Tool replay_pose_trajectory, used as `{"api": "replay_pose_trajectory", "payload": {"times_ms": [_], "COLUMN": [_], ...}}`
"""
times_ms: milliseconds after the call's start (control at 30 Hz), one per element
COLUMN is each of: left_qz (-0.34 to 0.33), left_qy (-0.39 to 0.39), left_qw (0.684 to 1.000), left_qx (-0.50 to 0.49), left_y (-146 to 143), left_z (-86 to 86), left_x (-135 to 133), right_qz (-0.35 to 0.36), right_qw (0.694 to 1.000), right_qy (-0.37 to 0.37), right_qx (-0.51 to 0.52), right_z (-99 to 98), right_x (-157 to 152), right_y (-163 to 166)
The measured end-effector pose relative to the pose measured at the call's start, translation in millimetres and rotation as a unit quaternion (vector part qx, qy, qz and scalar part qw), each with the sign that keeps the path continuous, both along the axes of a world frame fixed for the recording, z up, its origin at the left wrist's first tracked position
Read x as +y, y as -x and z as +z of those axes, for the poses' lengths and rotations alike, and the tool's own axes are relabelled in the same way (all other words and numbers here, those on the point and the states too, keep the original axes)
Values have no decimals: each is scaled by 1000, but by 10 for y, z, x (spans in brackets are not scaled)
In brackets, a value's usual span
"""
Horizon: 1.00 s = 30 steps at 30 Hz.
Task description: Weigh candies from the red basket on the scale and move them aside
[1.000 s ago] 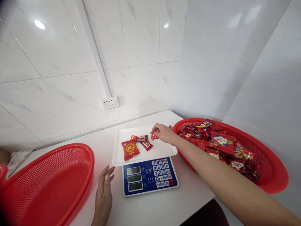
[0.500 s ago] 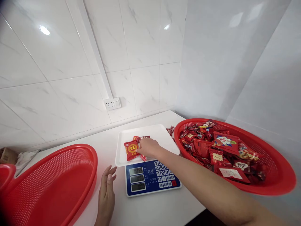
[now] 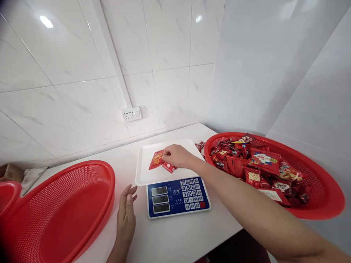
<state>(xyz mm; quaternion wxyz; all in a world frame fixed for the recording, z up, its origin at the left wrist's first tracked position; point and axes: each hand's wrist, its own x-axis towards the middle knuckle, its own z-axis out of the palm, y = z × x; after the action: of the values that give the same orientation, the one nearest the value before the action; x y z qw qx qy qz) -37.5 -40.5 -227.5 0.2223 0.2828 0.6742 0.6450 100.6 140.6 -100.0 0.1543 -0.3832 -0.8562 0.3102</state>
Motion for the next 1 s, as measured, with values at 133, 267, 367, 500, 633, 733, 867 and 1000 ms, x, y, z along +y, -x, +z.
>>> {"api": "replay_pose_trajectory", "payload": {"times_ms": [133,267,367,500,633,733,867,1000], "left_qz": [-2,-6,-1,4,-72,-165,-122,-55], "left_qy": [9,14,-2,-80,-130,-126,-164,-162], "left_qw": [1000,1000,1000,995,984,952,943,942], "left_qx": [6,5,28,60,-96,-225,-262,-288], "left_y": [-12,-9,2,-33,-124,-163,-132,-43], "left_z": [31,25,0,116,483,726,783,662], "left_x": [-5,3,-17,-59,56,237,373,332], "right_qz": [-12,-14,-11,37,122,190,78,-36], "right_qw": [999,999,999,998,987,978,995,989], "right_qy": [-35,-39,-32,-26,-32,-25,-34,-69], "right_qx": [31,21,18,49,96,87,44,-127], "right_z": [146,101,27,5,42,33,-88,-264], "right_x": [-18,-13,1,-63,-202,-206,27,246], "right_y": [-101,-126,-123,-130,-132,-114,-83,-41]}}
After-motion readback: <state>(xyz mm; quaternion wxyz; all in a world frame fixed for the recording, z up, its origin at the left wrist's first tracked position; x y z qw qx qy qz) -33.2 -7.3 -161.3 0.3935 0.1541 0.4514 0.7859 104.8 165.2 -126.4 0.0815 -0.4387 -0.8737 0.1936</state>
